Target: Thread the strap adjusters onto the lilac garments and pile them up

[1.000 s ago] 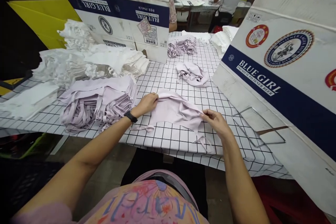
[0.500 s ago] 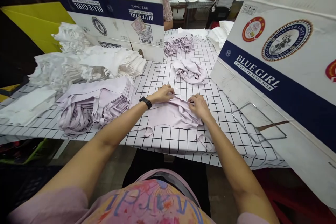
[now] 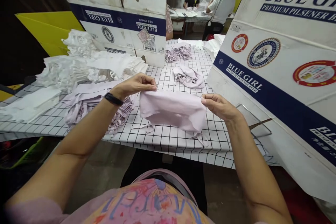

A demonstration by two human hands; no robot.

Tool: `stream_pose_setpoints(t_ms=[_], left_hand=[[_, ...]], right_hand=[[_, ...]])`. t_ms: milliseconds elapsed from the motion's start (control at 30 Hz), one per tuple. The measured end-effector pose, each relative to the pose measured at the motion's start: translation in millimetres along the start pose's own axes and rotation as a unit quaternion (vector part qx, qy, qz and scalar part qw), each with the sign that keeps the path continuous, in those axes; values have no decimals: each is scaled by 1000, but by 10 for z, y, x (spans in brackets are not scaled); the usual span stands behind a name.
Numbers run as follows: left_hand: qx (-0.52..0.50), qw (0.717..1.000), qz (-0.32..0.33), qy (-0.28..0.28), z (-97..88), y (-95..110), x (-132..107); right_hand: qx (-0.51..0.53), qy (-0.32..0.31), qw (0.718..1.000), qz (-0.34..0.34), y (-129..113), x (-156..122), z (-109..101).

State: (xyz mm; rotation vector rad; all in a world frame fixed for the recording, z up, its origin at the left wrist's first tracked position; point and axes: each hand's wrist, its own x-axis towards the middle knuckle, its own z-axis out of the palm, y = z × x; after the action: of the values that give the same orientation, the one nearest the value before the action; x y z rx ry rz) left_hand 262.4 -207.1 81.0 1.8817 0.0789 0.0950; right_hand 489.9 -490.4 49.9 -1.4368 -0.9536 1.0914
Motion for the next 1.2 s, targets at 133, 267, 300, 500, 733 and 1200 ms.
stream_pose_setpoints(t_ms=[133,267,300,500,733,1200], left_hand=[[14,998,-22,-64,104,102,-93],[25,996,3,-81,112,165,-171],[19,997,19,-68,95,196,-201],[-28,994,102,-26,13,375,-368],[-43,995,87,15,32,409,-435],[233,957,146,92,-140,820,-636]], right_hand=[[65,35,997,-34,-173,-73,181],[85,55,990,-102,-307,-172,215],[81,54,989,-110,-321,-209,193],[3,48,993,-104,-269,-435,-13],[-25,36,994,-98,-367,-579,-44],[-105,105,978,-148,-685,-938,-306]])
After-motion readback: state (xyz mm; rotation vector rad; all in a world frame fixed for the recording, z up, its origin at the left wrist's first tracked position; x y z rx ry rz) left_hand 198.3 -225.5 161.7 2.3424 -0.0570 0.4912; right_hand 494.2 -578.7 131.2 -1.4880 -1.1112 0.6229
